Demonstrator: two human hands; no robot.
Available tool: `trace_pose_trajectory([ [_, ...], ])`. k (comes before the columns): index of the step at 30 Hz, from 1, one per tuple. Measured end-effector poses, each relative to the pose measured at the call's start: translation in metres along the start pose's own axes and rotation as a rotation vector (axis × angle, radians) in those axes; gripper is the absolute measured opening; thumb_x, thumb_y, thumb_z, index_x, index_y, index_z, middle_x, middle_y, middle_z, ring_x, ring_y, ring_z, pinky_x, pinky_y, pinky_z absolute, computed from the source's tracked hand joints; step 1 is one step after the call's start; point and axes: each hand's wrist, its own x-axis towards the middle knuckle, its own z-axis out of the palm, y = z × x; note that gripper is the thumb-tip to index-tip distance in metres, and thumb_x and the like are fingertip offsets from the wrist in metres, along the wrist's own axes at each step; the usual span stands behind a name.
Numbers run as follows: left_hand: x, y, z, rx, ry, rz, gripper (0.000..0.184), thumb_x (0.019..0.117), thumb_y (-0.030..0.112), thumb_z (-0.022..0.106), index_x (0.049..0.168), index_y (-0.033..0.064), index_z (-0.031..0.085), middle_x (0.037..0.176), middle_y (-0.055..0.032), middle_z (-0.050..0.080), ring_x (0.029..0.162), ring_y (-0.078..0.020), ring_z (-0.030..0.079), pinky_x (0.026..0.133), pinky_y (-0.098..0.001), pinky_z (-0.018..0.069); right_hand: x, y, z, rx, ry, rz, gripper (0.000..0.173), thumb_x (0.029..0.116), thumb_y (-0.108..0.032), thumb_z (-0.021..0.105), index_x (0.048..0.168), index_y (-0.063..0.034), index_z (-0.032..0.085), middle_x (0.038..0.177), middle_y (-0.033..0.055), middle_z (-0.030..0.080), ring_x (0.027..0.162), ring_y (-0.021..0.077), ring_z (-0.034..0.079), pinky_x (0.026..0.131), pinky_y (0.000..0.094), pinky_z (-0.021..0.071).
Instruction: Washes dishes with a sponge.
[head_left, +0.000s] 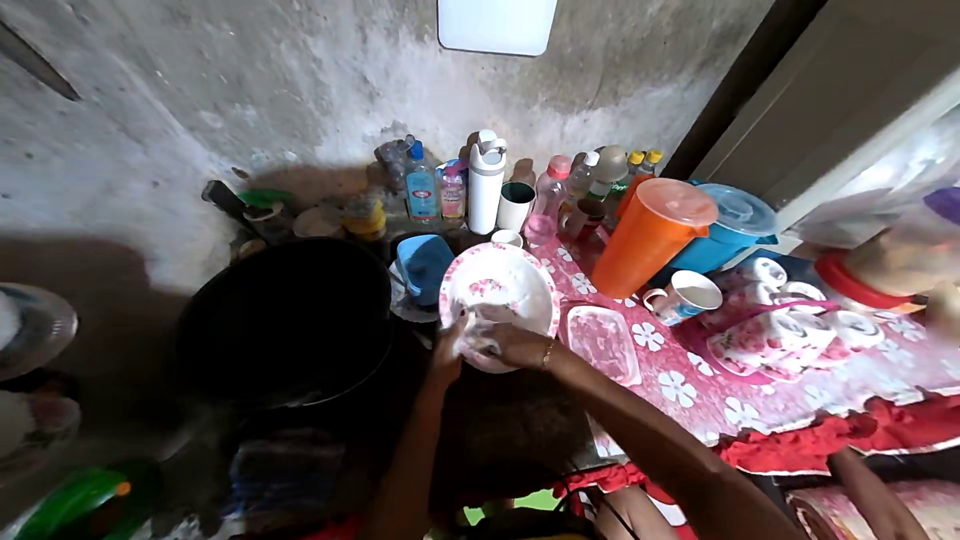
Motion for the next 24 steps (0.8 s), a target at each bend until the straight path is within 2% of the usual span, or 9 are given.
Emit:
trace_pose_trajectory([
  [4,-0.001,0.007,-0.002,0.071,0.079,-0.027,0.051,0.1074,0.014,0.051,0.151,-0.0065,0.035,0.145,-0.0260,0.049,0.128,-0.0255,0.055,0.107,-0.0383,0.0464,0.001,0.025,-0.015,-0.153,0.134,0.224,0.036,0.1060,-0.003,0.045,0.136,0.0155,0.054,0.141,0.0367,0.053,0.136,0.0504,0.048,0.114,0.0582,0.0360],
  [7,-0.006,0.003,0.014,0.010,0.013,-0.004,0.047,0.1081,0.011,0.048,0.150,-0.0063,0.036,0.143,-0.0231,0.050,0.125,-0.0196,0.055,0.105,-0.0328,0.0467,0.024,0.024,-0.014,-0.087,0.385,0.278,0.040,0.1067,-0.006,0.043,0.142,0.0103,0.053,0.139,0.0354,0.055,0.132,0.0493,0.053,0.112,0.0561,0.0403],
  [10,0.002,0.001,0.014,-0.031,-0.041,0.049,0.040,0.1089,0.009,0.043,0.145,-0.0084,0.040,0.131,-0.0190,0.057,0.111,-0.0126,0.059,0.096,-0.0281,0.0507,0.027,-0.001,0.002,0.072,0.342,0.052,0.046,0.1014,-0.013,0.057,0.141,0.0087,0.053,0.139,0.0311,0.057,0.134,0.0412,0.054,0.116,0.0491,0.0390],
  [12,0.010,0.006,0.001,-0.019,0.013,0.086,0.038,0.1096,0.010,0.041,0.142,-0.0095,0.041,0.125,-0.0178,0.060,0.105,-0.0117,0.062,0.093,-0.0281,0.0527,0.017,0.001,0.005,0.097,0.179,-0.028,0.046,0.1000,-0.011,0.062,0.140,0.0099,0.055,0.145,0.0311,0.053,0.139,0.0415,0.049,0.119,0.0502,0.0346],
  [15,0.003,0.010,-0.007,0.042,0.082,0.067,0.046,0.1080,0.011,0.047,0.147,-0.0099,0.037,0.138,-0.0242,0.053,0.119,-0.0187,0.058,0.102,-0.0317,0.0481,0.002,0.016,-0.010,-0.117,0.061,0.173,0.040,0.1052,-0.006,0.049,0.140,0.0143,0.052,0.144,0.0366,0.050,0.138,0.0512,0.045,0.115,0.0612,0.0328],
  [17,-0.002,0.007,0.001,0.056,0.086,0.015,0.049,0.1075,0.013,0.051,0.150,-0.0079,0.036,0.143,-0.0257,0.051,0.125,-0.0230,0.056,0.106,-0.0353,0.0466,0.014,0.027,-0.011,-0.179,0.192,0.262,0.042,0.1067,-0.003,0.041,0.146,0.0120,0.046,0.146,0.0364,0.049,0.138,0.0526,0.045,0.115,0.0625,0.0331],
  [19,-0.005,0.003,0.014,0.026,0.039,-0.004,0.048,0.1083,0.013,0.048,0.150,-0.0067,0.036,0.143,-0.0240,0.051,0.124,-0.0212,0.056,0.105,-0.0342,0.0472,0.031,0.031,-0.006,-0.089,0.333,0.211,0.046,0.1070,-0.010,0.045,0.150,0.0070,0.045,0.146,0.0328,0.052,0.139,0.0475,0.048,0.117,0.0568,0.0348],
  [21,-0.001,0.001,0.016,0.022,0.018,0.002,0.044,0.1089,0.012,0.046,0.148,-0.0081,0.038,0.141,-0.0241,0.052,0.122,-0.0207,0.057,0.104,-0.0342,0.0474,0.034,0.017,0.003,0.101,0.299,0.049,0.054,0.1023,-0.010,0.055,0.152,0.0062,0.042,0.148,0.0307,0.050,0.141,0.0412,0.047,0.120,0.0504,0.0328],
  [24,0.006,0.012,0.004,0.080,0.068,0.038,0.038,0.1096,0.011,0.043,0.140,-0.0118,0.044,0.130,-0.0237,0.057,0.111,-0.0180,0.059,0.098,-0.0315,0.0492,0.018,0.001,0.011,0.292,0.222,-0.145,0.055,0.0943,-0.006,0.068,0.144,0.0094,0.051,0.144,0.0299,0.054,0.138,0.0363,0.050,0.119,0.0445,0.0342],
])
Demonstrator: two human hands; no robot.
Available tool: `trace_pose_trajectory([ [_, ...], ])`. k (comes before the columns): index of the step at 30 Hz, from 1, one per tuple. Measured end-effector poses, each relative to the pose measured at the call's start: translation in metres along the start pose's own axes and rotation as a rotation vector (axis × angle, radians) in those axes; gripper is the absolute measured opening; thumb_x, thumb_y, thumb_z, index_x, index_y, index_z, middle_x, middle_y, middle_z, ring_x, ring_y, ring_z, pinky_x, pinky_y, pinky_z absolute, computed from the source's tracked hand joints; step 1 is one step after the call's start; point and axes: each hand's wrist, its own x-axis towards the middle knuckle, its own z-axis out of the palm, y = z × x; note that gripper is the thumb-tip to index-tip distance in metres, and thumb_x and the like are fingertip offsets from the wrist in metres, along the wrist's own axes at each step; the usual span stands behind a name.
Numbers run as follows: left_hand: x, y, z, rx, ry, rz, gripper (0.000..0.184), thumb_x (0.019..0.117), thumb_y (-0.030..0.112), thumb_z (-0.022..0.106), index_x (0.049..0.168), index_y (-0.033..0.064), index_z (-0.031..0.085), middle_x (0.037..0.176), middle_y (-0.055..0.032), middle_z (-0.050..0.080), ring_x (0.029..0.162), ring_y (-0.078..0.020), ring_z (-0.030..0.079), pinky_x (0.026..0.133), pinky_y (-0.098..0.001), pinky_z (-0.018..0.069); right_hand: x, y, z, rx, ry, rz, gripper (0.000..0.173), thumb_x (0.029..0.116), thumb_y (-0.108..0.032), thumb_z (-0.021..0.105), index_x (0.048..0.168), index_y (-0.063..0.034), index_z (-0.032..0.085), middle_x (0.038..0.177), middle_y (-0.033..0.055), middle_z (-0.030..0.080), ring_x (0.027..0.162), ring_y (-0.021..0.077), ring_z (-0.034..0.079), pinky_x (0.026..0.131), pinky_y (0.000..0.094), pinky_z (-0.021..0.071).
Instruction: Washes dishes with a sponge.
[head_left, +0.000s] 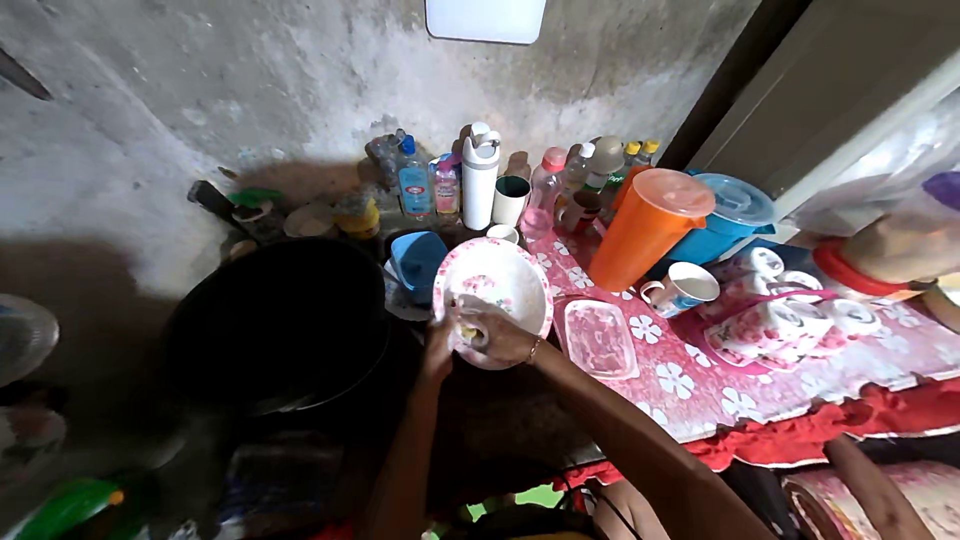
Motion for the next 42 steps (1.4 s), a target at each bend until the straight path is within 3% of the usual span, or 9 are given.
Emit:
trace_pose_trajectory([
  [5,0.005,0.015,-0.002,0.129,0.124,0.060,0.038,0.1040,0.005,0.055,0.136,-0.0134,0.050,0.130,-0.0279,0.059,0.116,-0.0253,0.061,0.102,-0.0377,0.0493,-0.020,0.007,-0.007,0.176,0.407,-0.036,0.041,0.0886,-0.006,0.073,0.125,0.0107,0.064,0.123,0.0254,0.067,0.116,0.0274,0.065,0.105,0.0388,0.0495],
  [9,-0.004,0.024,0.005,0.380,0.151,0.142,0.038,0.1005,0.002,0.057,0.135,-0.0148,0.054,0.130,-0.0326,0.060,0.123,-0.0355,0.059,0.108,-0.0455,0.0449,-0.021,-0.017,-0.031,-0.133,0.788,-0.146,0.039,0.0875,-0.016,0.077,0.118,0.0075,0.070,0.109,0.0266,0.071,0.102,0.0387,0.070,0.092,0.0541,0.0549],
  [16,-0.034,0.046,0.033,0.460,0.058,0.250,0.033,0.0901,-0.009,0.064,0.121,-0.0190,0.058,0.119,-0.0307,0.063,0.113,-0.0281,0.061,0.101,-0.0367,0.0472,0.028,-0.012,-0.036,-0.612,0.879,-0.494,0.030,0.0782,-0.030,0.074,0.095,-0.0060,0.080,0.091,0.0195,0.074,0.090,0.0433,0.070,0.080,0.0626,0.0505],
  [21,-0.043,0.040,0.021,0.443,0.117,0.235,0.039,0.0929,-0.007,0.061,0.131,-0.0174,0.056,0.129,-0.0318,0.061,0.123,-0.0307,0.060,0.107,-0.0385,0.0449,0.017,0.009,-0.077,-0.224,0.918,0.059,0.034,0.0992,-0.019,0.061,0.116,0.0102,0.070,0.113,0.0321,0.070,0.111,0.0490,0.066,0.097,0.0650,0.0477],
  [24,-0.043,0.041,0.014,0.524,0.050,0.285,0.042,0.0941,-0.006,0.059,0.134,-0.0178,0.054,0.132,-0.0332,0.060,0.128,-0.0340,0.058,0.111,-0.0402,0.0422,0.013,0.003,-0.075,-0.192,0.907,0.132,0.035,0.0960,-0.017,0.063,0.114,0.0129,0.068,0.111,0.0339,0.069,0.109,0.0495,0.066,0.095,0.0656,0.0476],
  [31,-0.032,0.068,0.016,0.828,-0.103,0.420,0.031,0.0931,-0.003,0.064,0.122,-0.0130,0.065,0.118,-0.0317,0.067,0.117,-0.0411,0.064,0.106,-0.0512,0.0465,0.026,0.000,-0.045,-0.538,1.100,-0.573,0.025,0.0844,-0.023,0.065,0.085,-0.0004,0.077,0.089,0.0182,0.075,0.086,0.0375,0.072,0.073,0.0531,0.0549],
  [34,-0.038,0.054,0.009,0.727,0.011,0.479,0.035,0.0904,-0.006,0.064,0.123,-0.0164,0.063,0.119,-0.0344,0.066,0.117,-0.0421,0.064,0.106,-0.0506,0.0462,0.015,0.019,-0.059,-0.111,1.067,-0.068,0.029,0.0928,-0.006,0.065,0.112,0.0159,0.067,0.110,0.0332,0.069,0.108,0.0460,0.067,0.097,0.0593,0.0502],
  [38,-0.039,0.049,0.008,0.732,-0.033,0.383,0.036,0.0936,-0.005,0.060,0.127,-0.0177,0.059,0.124,-0.0338,0.064,0.121,-0.0378,0.062,0.109,-0.0447,0.0443,0.011,0.018,-0.059,0.033,0.994,0.206,0.035,0.0998,-0.013,0.061,0.121,0.0145,0.064,0.117,0.0354,0.066,0.115,0.0480,0.064,0.103,0.0602,0.0460],
  [42,-0.026,0.062,0.010,0.875,-0.172,0.413,0.032,0.0930,-0.002,0.064,0.123,-0.0136,0.064,0.118,-0.0317,0.067,0.117,-0.0415,0.064,0.105,-0.0520,0.0469,0.017,0.003,-0.034,-0.423,1.074,-0.298,0.025,0.0838,-0.018,0.070,0.092,0.0053,0.076,0.090,0.0230,0.074,0.087,0.0406,0.073,0.076,0.0564,0.0566],
])
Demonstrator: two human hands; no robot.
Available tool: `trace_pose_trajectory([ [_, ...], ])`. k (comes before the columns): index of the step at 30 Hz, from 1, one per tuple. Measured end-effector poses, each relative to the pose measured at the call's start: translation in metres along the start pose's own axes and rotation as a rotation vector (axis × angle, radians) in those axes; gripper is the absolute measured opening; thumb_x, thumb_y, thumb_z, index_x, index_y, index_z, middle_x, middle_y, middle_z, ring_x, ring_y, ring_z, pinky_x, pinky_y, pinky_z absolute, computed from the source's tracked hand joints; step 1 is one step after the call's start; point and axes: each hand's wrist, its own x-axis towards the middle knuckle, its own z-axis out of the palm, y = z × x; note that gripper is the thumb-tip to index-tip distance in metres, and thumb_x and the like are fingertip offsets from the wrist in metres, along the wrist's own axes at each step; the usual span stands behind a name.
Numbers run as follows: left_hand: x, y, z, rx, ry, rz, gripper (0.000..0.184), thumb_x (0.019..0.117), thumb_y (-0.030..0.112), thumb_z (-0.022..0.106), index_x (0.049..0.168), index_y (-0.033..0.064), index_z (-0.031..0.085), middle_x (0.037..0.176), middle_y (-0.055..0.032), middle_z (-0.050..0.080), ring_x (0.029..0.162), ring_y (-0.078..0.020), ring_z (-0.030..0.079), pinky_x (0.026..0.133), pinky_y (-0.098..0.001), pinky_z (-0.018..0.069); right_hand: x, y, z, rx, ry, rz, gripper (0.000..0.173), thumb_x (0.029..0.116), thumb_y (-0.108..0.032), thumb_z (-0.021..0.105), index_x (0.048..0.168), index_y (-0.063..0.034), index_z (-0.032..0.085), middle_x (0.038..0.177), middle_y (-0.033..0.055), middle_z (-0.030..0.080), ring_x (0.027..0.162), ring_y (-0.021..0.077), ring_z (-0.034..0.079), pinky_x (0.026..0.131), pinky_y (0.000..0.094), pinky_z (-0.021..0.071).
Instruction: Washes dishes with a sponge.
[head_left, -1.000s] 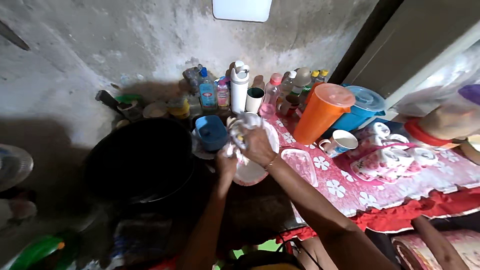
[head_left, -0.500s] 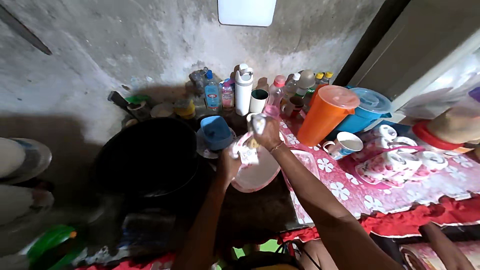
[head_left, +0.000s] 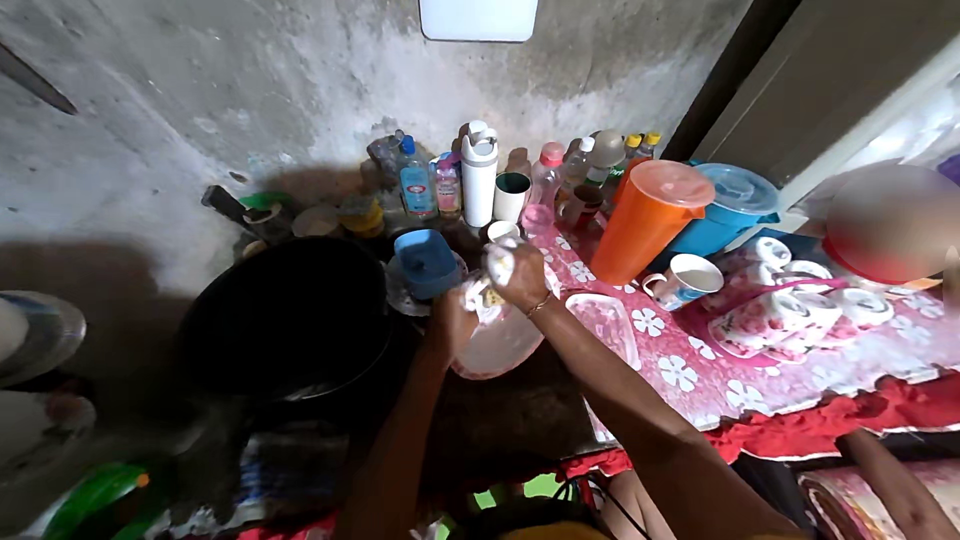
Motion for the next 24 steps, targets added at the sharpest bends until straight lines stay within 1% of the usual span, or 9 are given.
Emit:
trace_pose_trajectory([
  [3,-0.001,-0.002,0.005,-0.033,0.136,0.084,0.033,0.0891,-0.007,0.065,0.122,-0.0129,0.066,0.116,-0.0307,0.069,0.113,-0.0415,0.066,0.103,-0.0534,0.0487,0.002,0.016,0.007,0.056,0.101,-0.035,0.022,0.0851,-0.014,0.066,0.093,0.0047,0.076,0.096,0.0223,0.075,0.092,0.0402,0.072,0.079,0.0557,0.0555],
  [6,-0.013,-0.002,0.007,-0.060,0.245,0.041,0.034,0.0895,-0.008,0.063,0.122,-0.0169,0.063,0.118,-0.0341,0.067,0.116,-0.0429,0.065,0.105,-0.0517,0.0468,0.002,0.039,-0.002,0.277,-0.009,0.632,0.034,0.0967,-0.005,0.064,0.125,0.0144,0.060,0.118,0.0338,0.065,0.114,0.0435,0.063,0.101,0.0569,0.0476],
  [8,-0.016,0.000,0.005,-0.054,0.210,0.006,0.034,0.0912,-0.007,0.061,0.124,-0.0179,0.062,0.119,-0.0345,0.066,0.117,-0.0417,0.064,0.106,-0.0487,0.0465,0.005,0.039,-0.005,0.303,-0.003,0.780,0.035,0.0956,-0.004,0.066,0.124,0.0146,0.061,0.117,0.0345,0.065,0.112,0.0430,0.064,0.101,0.0557,0.0477],
  [12,-0.001,0.006,-0.009,0.044,-0.002,0.024,0.039,0.0927,-0.004,0.063,0.132,-0.0103,0.061,0.124,-0.0309,0.066,0.120,-0.0430,0.063,0.107,-0.0550,0.0454,0.003,0.008,-0.010,0.163,-0.058,0.323,0.031,0.0888,-0.007,0.071,0.111,0.0140,0.069,0.107,0.0306,0.071,0.105,0.0429,0.069,0.095,0.0561,0.0524],
  [15,0.008,0.010,-0.011,0.068,-0.048,0.031,0.036,0.0926,-0.005,0.062,0.128,-0.0089,0.064,0.122,-0.0288,0.068,0.119,-0.0406,0.064,0.106,-0.0539,0.0466,0.006,0.006,0.011,0.052,0.129,-0.179,0.018,0.0838,-0.014,0.066,0.085,-0.0006,0.078,0.088,0.0174,0.075,0.085,0.0356,0.073,0.071,0.0507,0.0577],
  [17,0.001,0.005,-0.008,0.029,0.035,0.011,0.038,0.0909,-0.007,0.062,0.128,-0.0114,0.063,0.123,-0.0313,0.066,0.121,-0.0419,0.062,0.108,-0.0532,0.0452,0.001,0.018,0.012,0.079,0.067,0.039,0.019,0.0869,-0.008,0.066,0.093,0.0065,0.075,0.095,0.0227,0.074,0.093,0.0390,0.073,0.082,0.0537,0.0574],
  [20,-0.013,-0.001,-0.001,-0.005,0.124,-0.066,0.041,0.0902,-0.007,0.061,0.130,-0.0164,0.058,0.127,-0.0351,0.062,0.125,-0.0433,0.059,0.111,-0.0510,0.0420,0.000,0.034,0.005,0.301,-0.077,0.732,0.037,0.0971,-0.004,0.065,0.128,0.0152,0.059,0.122,0.0349,0.063,0.117,0.0443,0.062,0.105,0.0559,0.0456],
  [22,-0.013,-0.003,0.001,-0.015,0.103,-0.098,0.041,0.0917,-0.007,0.059,0.132,-0.0161,0.057,0.127,-0.0342,0.063,0.125,-0.0412,0.060,0.111,-0.0484,0.0425,0.003,0.032,0.002,0.294,-0.107,0.803,0.040,0.0955,-0.005,0.068,0.129,0.0140,0.058,0.123,0.0345,0.063,0.119,0.0433,0.062,0.106,0.0547,0.0454],
  [24,-0.006,-0.004,-0.004,0.007,0.017,-0.076,0.041,0.0944,-0.005,0.058,0.135,-0.0133,0.057,0.129,-0.0325,0.063,0.126,-0.0406,0.060,0.111,-0.0490,0.0424,0.004,0.017,-0.003,0.207,-0.151,0.601,0.037,0.0925,-0.005,0.070,0.123,0.0145,0.063,0.117,0.0340,0.067,0.114,0.0450,0.065,0.103,0.0565,0.0479],
])
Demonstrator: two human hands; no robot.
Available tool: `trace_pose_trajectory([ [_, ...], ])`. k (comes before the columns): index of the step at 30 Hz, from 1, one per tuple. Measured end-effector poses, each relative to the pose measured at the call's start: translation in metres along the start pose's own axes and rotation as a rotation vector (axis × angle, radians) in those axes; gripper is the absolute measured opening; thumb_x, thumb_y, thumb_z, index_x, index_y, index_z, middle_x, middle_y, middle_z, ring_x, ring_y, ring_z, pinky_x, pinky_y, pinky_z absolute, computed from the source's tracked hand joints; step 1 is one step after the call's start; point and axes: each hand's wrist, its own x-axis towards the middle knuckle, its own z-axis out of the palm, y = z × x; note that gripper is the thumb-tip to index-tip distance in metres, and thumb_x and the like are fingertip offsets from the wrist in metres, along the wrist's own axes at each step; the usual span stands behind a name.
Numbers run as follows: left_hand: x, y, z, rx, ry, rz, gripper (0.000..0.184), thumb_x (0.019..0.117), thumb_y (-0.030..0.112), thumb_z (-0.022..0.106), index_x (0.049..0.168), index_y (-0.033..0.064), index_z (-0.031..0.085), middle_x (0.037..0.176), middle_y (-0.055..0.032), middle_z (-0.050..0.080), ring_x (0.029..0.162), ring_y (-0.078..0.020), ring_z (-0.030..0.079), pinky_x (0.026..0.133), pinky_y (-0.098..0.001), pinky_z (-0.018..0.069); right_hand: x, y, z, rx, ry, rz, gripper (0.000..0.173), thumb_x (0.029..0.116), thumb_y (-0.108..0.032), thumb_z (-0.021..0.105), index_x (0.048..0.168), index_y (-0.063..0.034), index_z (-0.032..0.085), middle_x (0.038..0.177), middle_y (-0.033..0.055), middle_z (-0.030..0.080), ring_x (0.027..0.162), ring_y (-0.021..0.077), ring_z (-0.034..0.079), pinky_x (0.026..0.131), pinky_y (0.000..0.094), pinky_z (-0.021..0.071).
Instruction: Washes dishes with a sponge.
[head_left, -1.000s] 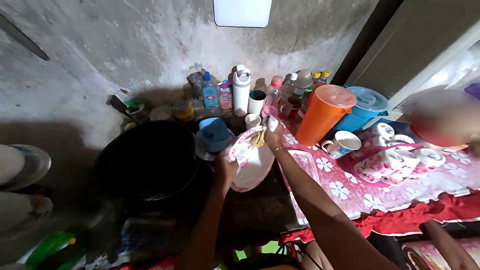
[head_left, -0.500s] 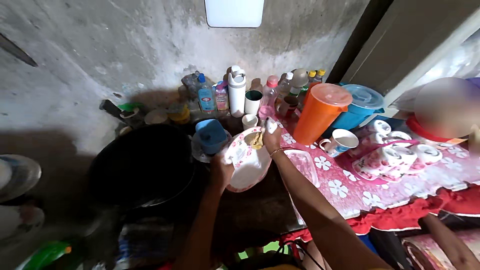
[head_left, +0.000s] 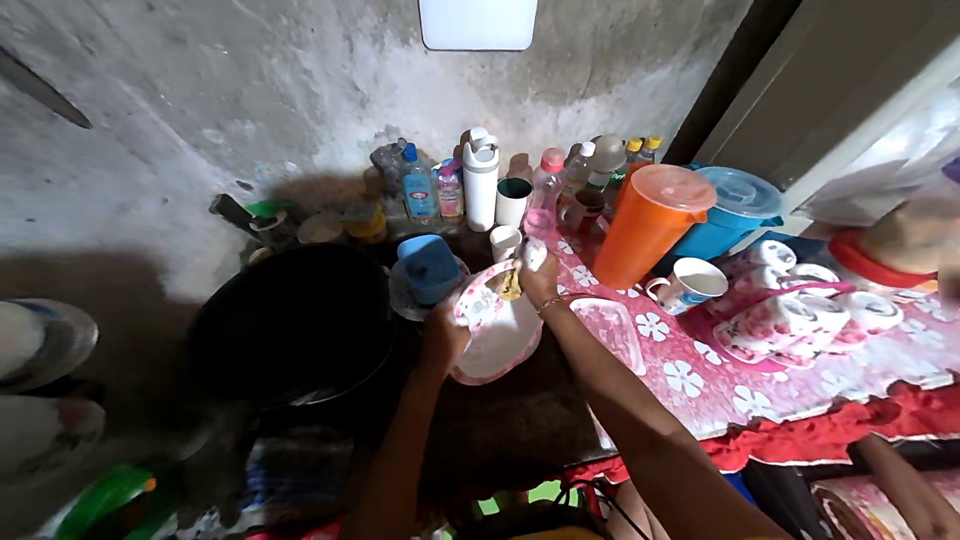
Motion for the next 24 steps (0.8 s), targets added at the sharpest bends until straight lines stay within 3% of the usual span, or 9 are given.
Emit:
trace_pose_trajectory([
  [3,0.015,0.001,-0.001,0.041,-0.083,0.073,0.039,0.0931,-0.005,0.061,0.132,-0.0096,0.061,0.125,-0.0298,0.066,0.121,-0.0411,0.063,0.108,-0.0535,0.0456,-0.010,-0.009,0.016,-0.157,0.092,-0.631,0.022,0.0842,-0.013,0.070,0.093,0.0064,0.076,0.093,0.0231,0.074,0.089,0.0397,0.073,0.078,0.0548,0.0578],
  [5,0.015,0.002,0.000,0.027,-0.028,0.077,0.038,0.0906,-0.007,0.062,0.128,-0.0104,0.063,0.123,-0.0301,0.066,0.120,-0.0413,0.063,0.107,-0.0533,0.0460,-0.001,-0.003,0.025,-0.132,0.191,-0.786,0.019,0.0837,-0.015,0.067,0.086,0.0008,0.077,0.090,0.0182,0.075,0.085,0.0358,0.074,0.073,0.0511,0.0578],
  [9,-0.002,-0.007,0.004,-0.055,0.167,0.050,0.044,0.0889,-0.010,0.060,0.133,-0.0135,0.059,0.128,-0.0343,0.063,0.126,-0.0443,0.059,0.110,-0.0527,0.0422,0.011,0.024,0.006,0.054,0.052,-0.028,0.036,0.0931,-0.003,0.068,0.124,0.0148,0.062,0.119,0.0343,0.066,0.115,0.0452,0.064,0.102,0.0579,0.0481],
  [12,-0.003,-0.005,0.001,-0.065,0.102,-0.035,0.044,0.0948,-0.007,0.055,0.139,-0.0139,0.053,0.133,-0.0346,0.060,0.130,-0.0417,0.056,0.113,-0.0474,0.0399,0.012,0.014,-0.005,-0.008,-0.012,0.068,0.042,0.0946,-0.008,0.069,0.129,0.0137,0.059,0.125,0.0354,0.063,0.121,0.0466,0.061,0.107,0.0575,0.0439],
  [15,0.008,0.005,-0.006,0.019,-0.041,0.018,0.043,0.0951,-0.004,0.059,0.137,-0.0101,0.056,0.129,-0.0323,0.063,0.125,-0.0429,0.060,0.110,-0.0539,0.0431,0.000,-0.005,-0.002,-0.161,-0.002,-0.366,0.033,0.0861,-0.010,0.074,0.111,0.0118,0.070,0.105,0.0307,0.071,0.102,0.0456,0.070,0.091,0.0599,0.0532],
  [18,0.015,0.011,-0.002,0.010,-0.068,0.065,0.035,0.0922,-0.008,0.060,0.127,-0.0116,0.063,0.121,-0.0311,0.066,0.118,-0.0407,0.063,0.105,-0.0529,0.0466,0.001,-0.006,0.019,-0.184,0.136,-0.843,0.022,0.0827,-0.021,0.069,0.088,-0.0020,0.078,0.091,0.0171,0.076,0.087,0.0366,0.073,0.072,0.0534,0.0569],
  [20,0.010,0.008,0.001,-0.049,-0.001,0.032,0.040,0.0915,-0.009,0.060,0.132,-0.0117,0.060,0.127,-0.0314,0.064,0.124,-0.0396,0.061,0.110,-0.0496,0.0442,0.004,0.005,0.017,-0.152,0.159,-0.698,0.020,0.0857,-0.015,0.067,0.092,0.0024,0.077,0.096,0.0208,0.075,0.093,0.0393,0.072,0.079,0.0552,0.0564],
  [22,-0.001,0.005,0.004,-0.097,0.083,-0.018,0.041,0.0922,-0.008,0.059,0.133,-0.0147,0.057,0.129,-0.0338,0.062,0.127,-0.0402,0.059,0.111,-0.0480,0.0423,0.008,0.014,0.005,-0.090,0.062,-0.220,0.030,0.0936,-0.007,0.067,0.117,0.0127,0.068,0.114,0.0314,0.070,0.110,0.0459,0.067,0.097,0.0600,0.0511],
  [24,-0.007,0.004,0.006,-0.136,0.113,-0.064,0.044,0.0917,-0.009,0.057,0.135,-0.0148,0.055,0.131,-0.0330,0.061,0.127,-0.0376,0.059,0.111,-0.0452,0.0427,0.013,0.020,0.002,0.011,0.031,0.077,0.037,0.0970,-0.008,0.065,0.127,0.0131,0.061,0.120,0.0341,0.065,0.116,0.0467,0.063,0.103,0.0594,0.0471],
])
